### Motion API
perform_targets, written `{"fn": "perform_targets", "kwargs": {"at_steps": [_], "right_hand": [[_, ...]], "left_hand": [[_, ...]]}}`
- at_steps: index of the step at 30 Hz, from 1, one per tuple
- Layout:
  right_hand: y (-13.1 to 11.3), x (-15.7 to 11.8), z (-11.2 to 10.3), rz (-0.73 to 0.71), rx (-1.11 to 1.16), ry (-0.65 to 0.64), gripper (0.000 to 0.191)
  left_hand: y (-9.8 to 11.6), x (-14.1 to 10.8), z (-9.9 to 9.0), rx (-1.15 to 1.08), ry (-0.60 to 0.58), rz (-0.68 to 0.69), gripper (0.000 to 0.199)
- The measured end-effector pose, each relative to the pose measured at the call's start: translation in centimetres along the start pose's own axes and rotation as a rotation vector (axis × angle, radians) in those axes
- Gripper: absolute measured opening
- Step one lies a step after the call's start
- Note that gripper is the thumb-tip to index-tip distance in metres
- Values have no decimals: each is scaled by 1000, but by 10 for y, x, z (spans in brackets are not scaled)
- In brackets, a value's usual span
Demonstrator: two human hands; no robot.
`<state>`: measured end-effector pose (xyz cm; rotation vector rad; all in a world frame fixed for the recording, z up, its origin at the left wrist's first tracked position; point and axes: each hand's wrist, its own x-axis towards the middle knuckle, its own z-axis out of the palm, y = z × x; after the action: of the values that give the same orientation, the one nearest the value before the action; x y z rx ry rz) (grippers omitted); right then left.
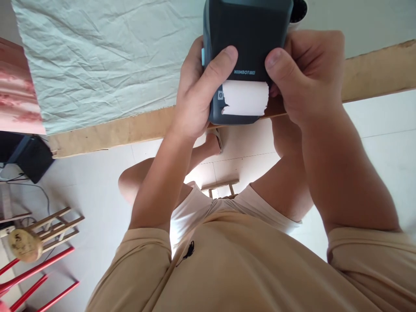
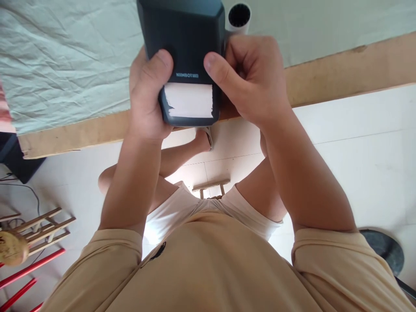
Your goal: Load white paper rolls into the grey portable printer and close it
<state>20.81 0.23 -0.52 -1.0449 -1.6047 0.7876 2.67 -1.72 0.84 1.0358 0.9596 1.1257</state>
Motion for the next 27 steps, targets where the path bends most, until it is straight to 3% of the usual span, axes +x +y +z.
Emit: {"fn": "perform_targets", "kwargs": {"at_steps": [5,9,11,14,15,17,21,23,27], "right_hand": [[-2,-1,0,-14,48,22,77],[-4,-1,0,7,38,24,77],[-4,-2,1,7,48,27,77],[-4,0,1,-11,29,38,80],[-4,1,1,-17,17,39,81],[-2,3,0,-27,-4,28,83],[0,6,-1,-66,-16,-3,82],[2,6,-1,-77,-17,20,82],[6,6,1,-56,-67,20,82]], "left_hand": [[7,-1,9,42,-9,-6,67],[1,9,3,67,-43,-26,65],[-1,14,-3,47,-90,-18,55],[2,15,-8,-57,-179,47,15],[4,14,-8,-36,-138,12,7],[7,12,-6,-47,-125,-9,26],[-1,14,-2,-249,-198,88,7],[-10,17,-2,-192,-151,112,34],[-18,22,-5,-141,-205,171,15]]}}
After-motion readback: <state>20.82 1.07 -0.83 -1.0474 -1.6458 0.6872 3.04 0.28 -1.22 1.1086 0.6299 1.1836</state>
